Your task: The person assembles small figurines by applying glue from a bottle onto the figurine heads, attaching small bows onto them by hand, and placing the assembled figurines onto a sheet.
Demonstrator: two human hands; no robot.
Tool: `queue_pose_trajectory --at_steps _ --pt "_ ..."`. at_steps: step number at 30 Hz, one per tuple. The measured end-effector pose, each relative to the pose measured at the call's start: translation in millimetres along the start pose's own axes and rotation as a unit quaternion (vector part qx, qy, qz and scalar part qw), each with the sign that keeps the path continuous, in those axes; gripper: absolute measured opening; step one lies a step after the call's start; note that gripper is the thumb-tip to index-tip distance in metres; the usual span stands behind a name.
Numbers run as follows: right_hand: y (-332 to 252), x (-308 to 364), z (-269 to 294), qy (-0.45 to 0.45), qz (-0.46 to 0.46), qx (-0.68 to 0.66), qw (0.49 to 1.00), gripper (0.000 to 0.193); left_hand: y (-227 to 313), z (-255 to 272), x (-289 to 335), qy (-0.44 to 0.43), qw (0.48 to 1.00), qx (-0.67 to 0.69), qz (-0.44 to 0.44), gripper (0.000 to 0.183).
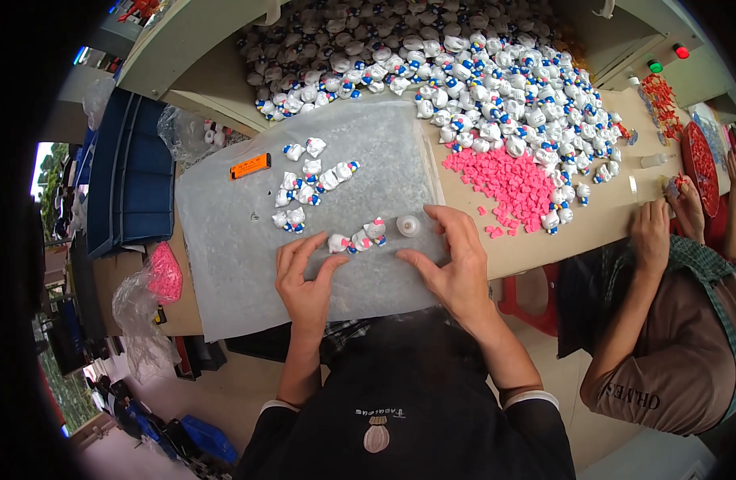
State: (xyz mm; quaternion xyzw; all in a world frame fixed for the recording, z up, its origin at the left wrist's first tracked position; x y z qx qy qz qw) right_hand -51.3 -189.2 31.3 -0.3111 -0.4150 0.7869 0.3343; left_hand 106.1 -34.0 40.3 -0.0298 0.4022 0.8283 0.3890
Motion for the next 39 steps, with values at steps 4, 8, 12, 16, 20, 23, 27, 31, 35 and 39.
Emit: queue_pose_trajectory --at_steps 4,8,12,16,20,23,27,31,35,39 --pt "3 -6 -9 -0.012 -0.006 -0.006 1.0 0.051 -3 4 2 0.023 0.999 0.047 0.009 0.032" --pt "0 -5 -13 -0.015 0.094 0.051 0.994 0.046 -4 -5 6 -0.042 0.995 0.059 0.068 0.02" --pt "21 4 -13 0.002 -0.003 -0.086 0.996 0.033 28 -20 2 -0.052 0.997 -0.029 -0.057 0.017" --pt "20 13 -3 0.006 0.008 -0.128 0.992 0.03 39 -36 6 -0.08 0.995 -0.053 -0.037 0.021" --pt "14 25 7 0.009 -0.004 -0.159 0.987 0.033 34 -37 23 -0.087 0.994 0.027 -0.058 0.033" --pt "3 28 18 0.003 0.038 -0.135 0.99 0.034 20 -37 32 -0.141 0.967 0.191 0.086 0.037" --pt "-12 32 20 -0.045 0.087 -0.075 0.992 0.035 0 -56 46 -0.178 0.842 0.441 0.255 0.034" --pt "-26 32 23 -0.051 0.137 -0.063 0.987 0.035 1 -58 47 -0.18 0.824 0.476 0.251 0.029" --pt "-31 33 23 -0.059 0.167 -0.072 0.982 0.04 1 -60 47 -0.182 0.821 0.476 0.257 0.028" --pt "-30 36 23 -0.065 0.161 -0.069 0.982 0.039 1 -60 47 -0.183 0.818 0.475 0.268 0.029"
Point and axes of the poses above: each hand's wrist, its own x-axis away from the middle knuckle, its own z-axis out of the back of the hand, y = z × x, the point moved 9 cm from there along -x, towards the middle knuckle, and after that the axes turned 2 degrees about z, right-handed, at the moved point
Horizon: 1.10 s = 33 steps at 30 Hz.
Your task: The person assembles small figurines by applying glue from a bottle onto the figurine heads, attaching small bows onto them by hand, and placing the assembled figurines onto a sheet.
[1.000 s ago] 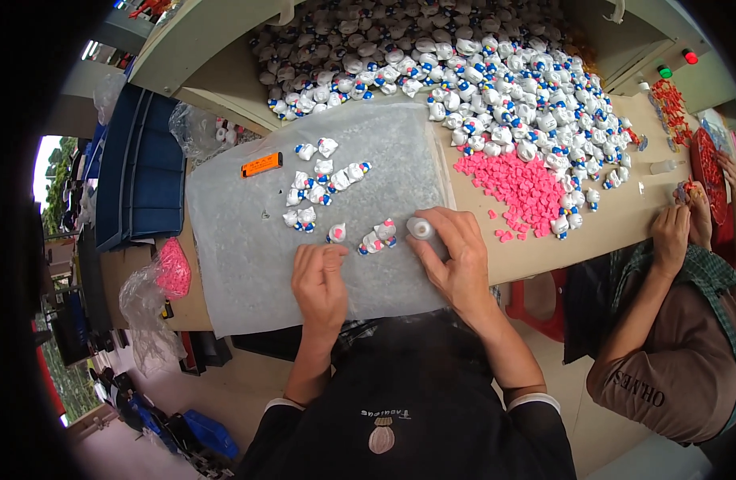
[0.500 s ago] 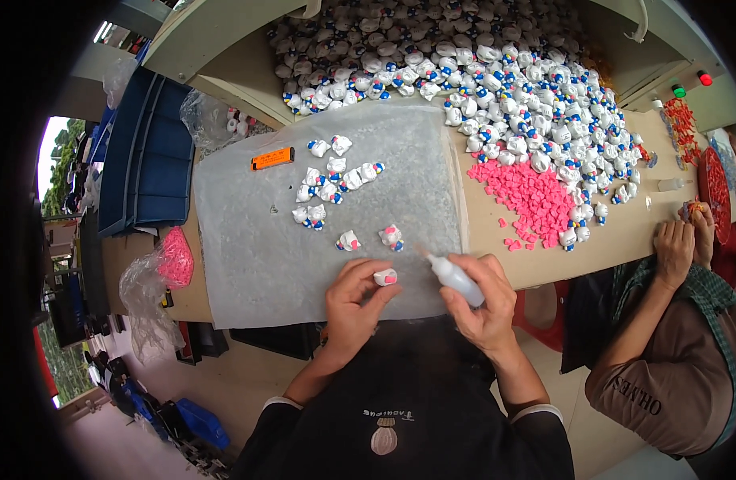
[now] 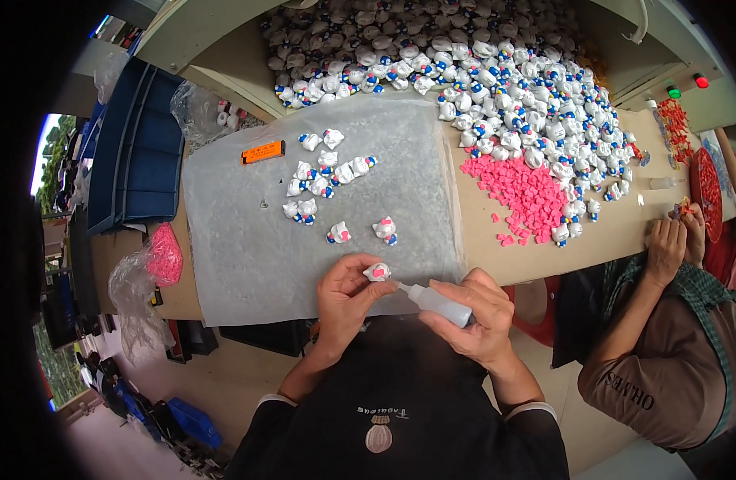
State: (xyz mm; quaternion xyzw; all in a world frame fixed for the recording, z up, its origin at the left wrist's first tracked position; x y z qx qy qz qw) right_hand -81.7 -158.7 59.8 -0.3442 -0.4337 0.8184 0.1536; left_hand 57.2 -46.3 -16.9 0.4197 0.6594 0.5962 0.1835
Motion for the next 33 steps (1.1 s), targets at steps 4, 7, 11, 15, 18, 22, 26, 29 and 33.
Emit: queue_pose_trajectory --at_steps 4,7,11,15,18,22,26,29,33 --pt "1 1 2 0.013 -0.009 -0.012 1.0 0.039 -2 1 1 0.01 1.0 -0.011 0.004 0.03" --pt "6 2 5 0.026 -0.021 -0.019 0.999 0.037 11 6 1 0.052 0.979 -0.19 -0.053 0.033" --pt "14 3 10 0.048 -0.048 -0.021 0.997 0.035 44 11 2 0.18 0.83 -0.471 -0.237 0.038" --pt "18 7 14 0.06 -0.052 -0.024 0.997 0.034 58 3 -6 0.202 0.784 -0.541 -0.228 0.045" --pt "20 7 17 0.067 -0.068 -0.026 0.995 0.034 55 -27 -20 0.157 0.677 -0.677 -0.243 0.038" --pt "19 7 21 0.073 -0.069 -0.029 0.995 0.034 57 -33 -19 0.144 0.694 -0.659 -0.252 0.033" --pt "22 9 23 0.081 -0.077 -0.036 0.993 0.034 58 -29 -20 0.141 0.702 -0.651 -0.252 0.026" --pt "21 9 23 0.084 -0.077 -0.042 0.993 0.034 67 -18 -22 0.16 0.719 -0.627 -0.253 0.025" --pt "21 9 24 0.091 -0.07 -0.05 0.992 0.034 90 26 -37 0.255 0.678 -0.651 -0.226 0.027"
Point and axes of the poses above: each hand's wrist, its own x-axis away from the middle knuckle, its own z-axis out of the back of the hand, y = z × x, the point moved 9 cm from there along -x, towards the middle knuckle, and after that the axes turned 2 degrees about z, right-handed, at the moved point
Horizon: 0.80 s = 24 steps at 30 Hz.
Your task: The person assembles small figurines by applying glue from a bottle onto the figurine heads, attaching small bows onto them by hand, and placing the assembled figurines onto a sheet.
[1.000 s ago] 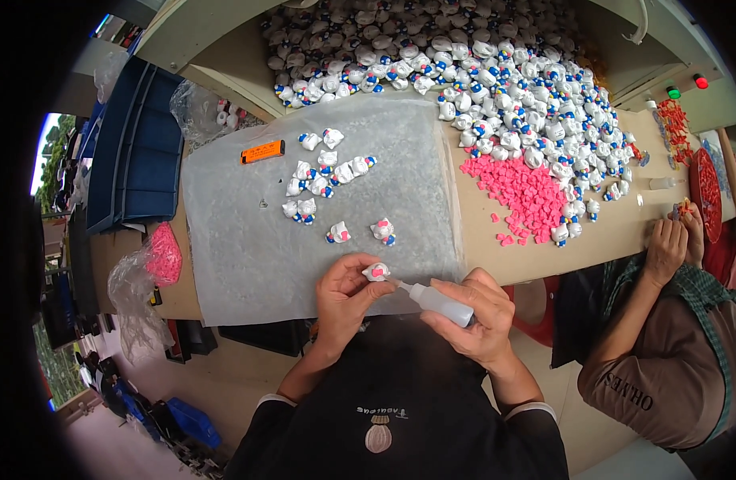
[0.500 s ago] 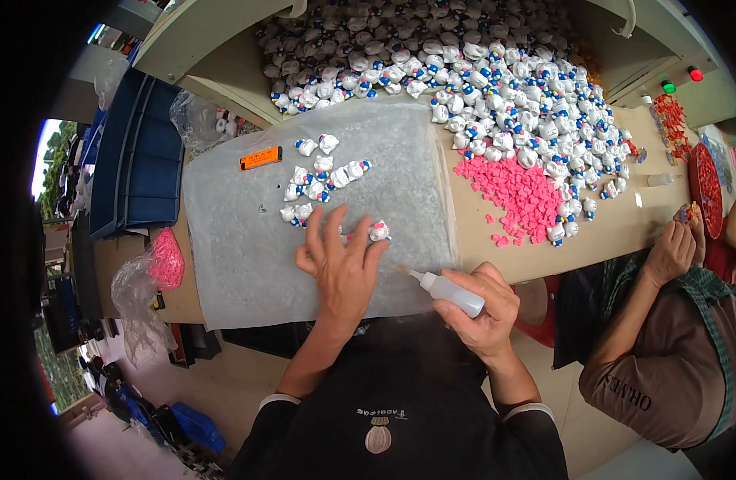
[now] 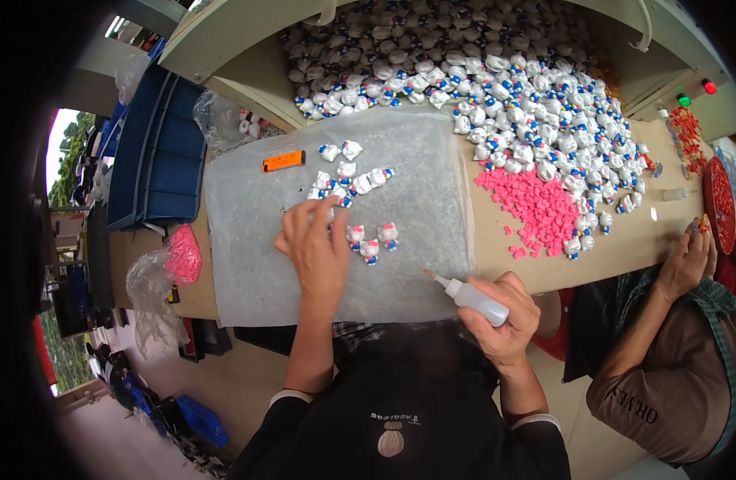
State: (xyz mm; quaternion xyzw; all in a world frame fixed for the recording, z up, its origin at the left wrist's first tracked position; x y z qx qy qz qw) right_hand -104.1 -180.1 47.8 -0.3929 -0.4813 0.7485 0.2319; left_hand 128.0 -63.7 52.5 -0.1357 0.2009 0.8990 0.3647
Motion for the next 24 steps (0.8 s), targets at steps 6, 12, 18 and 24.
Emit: queue_pose_trajectory --at_steps 6,12,18,24 --pt "1 -1 -1 0.007 0.007 0.006 1.0 0.034 -42 -11 -1 -0.1 0.991 0.081 0.042 0.027" --pt "0 -2 -5 0.0 0.007 -0.001 1.0 0.034 -28 -3 3 -0.032 0.996 0.064 -0.046 0.03" --pt "-3 -3 -6 -0.01 0.005 0.007 1.0 0.035 -46 0 20 -0.051 0.934 0.323 0.145 0.03" --pt "-11 -7 -17 -0.038 0.026 -0.007 0.999 0.036 -6 -23 56 -0.186 0.72 0.641 0.19 0.036"
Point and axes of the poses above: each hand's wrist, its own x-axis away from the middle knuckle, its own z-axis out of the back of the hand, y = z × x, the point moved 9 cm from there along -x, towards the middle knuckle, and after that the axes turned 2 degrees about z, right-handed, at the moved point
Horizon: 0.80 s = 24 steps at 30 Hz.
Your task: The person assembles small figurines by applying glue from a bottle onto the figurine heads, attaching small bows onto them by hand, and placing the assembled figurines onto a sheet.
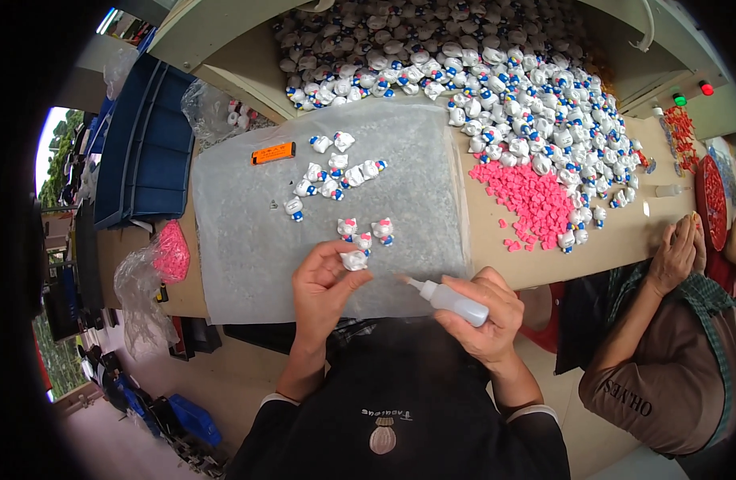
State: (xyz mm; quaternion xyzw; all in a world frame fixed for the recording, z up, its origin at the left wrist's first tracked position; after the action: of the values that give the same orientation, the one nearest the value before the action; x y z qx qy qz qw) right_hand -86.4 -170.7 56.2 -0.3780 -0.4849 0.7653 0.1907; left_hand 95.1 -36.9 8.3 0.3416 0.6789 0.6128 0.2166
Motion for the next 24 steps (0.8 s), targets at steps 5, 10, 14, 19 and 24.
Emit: queue_pose_trajectory --at_steps 5,10,14,19,24 --pt "-7 -2 -10 -0.027 0.037 0.007 0.999 0.037 -13 -19 6 -0.039 0.999 0.017 0.032 0.036" --pt "-7 -1 -10 -0.034 0.034 0.015 0.999 0.038 -12 -27 7 -0.051 0.999 -0.005 0.016 0.035" --pt "-7 -2 -12 -0.037 0.038 0.026 0.998 0.038 -10 -30 7 -0.05 0.999 -0.015 0.01 0.033" --pt "-5 -3 -12 -0.043 0.02 0.032 0.998 0.037 -8 -31 7 -0.048 0.998 -0.03 -0.009 0.032" --pt "-6 -2 -11 -0.044 0.02 0.027 0.998 0.036 -9 -29 6 -0.038 0.999 -0.029 -0.01 0.032"
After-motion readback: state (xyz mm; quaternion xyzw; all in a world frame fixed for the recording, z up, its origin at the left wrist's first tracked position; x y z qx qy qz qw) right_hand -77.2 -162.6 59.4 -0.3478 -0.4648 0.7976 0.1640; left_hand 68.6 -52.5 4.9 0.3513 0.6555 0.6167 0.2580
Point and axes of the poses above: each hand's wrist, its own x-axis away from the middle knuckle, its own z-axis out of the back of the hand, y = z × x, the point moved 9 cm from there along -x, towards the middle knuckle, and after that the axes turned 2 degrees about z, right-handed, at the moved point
